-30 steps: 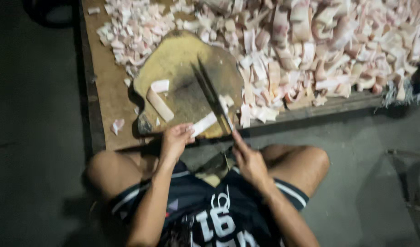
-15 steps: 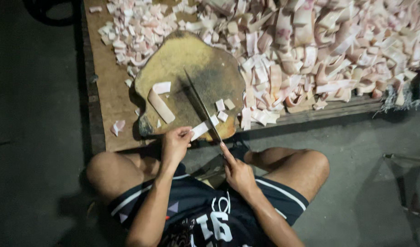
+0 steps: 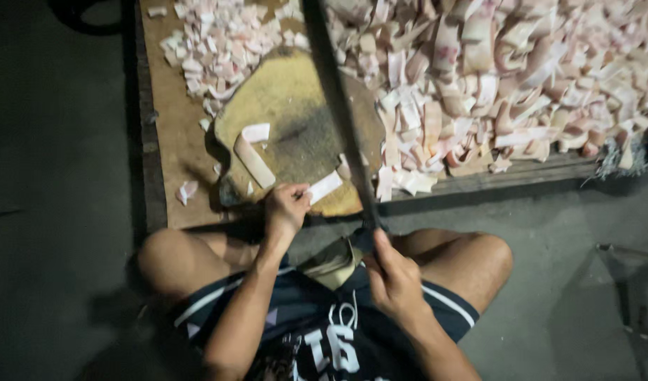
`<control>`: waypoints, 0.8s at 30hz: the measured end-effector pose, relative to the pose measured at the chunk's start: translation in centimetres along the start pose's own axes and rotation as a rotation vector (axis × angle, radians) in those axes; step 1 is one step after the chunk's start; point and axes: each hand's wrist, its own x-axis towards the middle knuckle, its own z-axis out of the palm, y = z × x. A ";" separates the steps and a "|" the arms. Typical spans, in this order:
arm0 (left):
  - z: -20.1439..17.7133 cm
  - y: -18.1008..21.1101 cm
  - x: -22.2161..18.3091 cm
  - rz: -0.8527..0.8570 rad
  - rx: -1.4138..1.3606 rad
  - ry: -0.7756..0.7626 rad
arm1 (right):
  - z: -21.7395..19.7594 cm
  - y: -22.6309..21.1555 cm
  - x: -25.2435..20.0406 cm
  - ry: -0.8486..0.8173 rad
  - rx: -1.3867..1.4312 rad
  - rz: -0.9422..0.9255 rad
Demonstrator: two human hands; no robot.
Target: The person sits on the floor and uses a large knife to cut strips of pale meat into small pieces on a wooden cutting board. The cut pieces accumulate on the board and a nearby surface as the person continues cutting.
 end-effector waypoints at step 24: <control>1.6 -1.8 0.0 -0.099 0.063 0.039 | 3.7 2.1 0.2 -0.321 0.047 0.365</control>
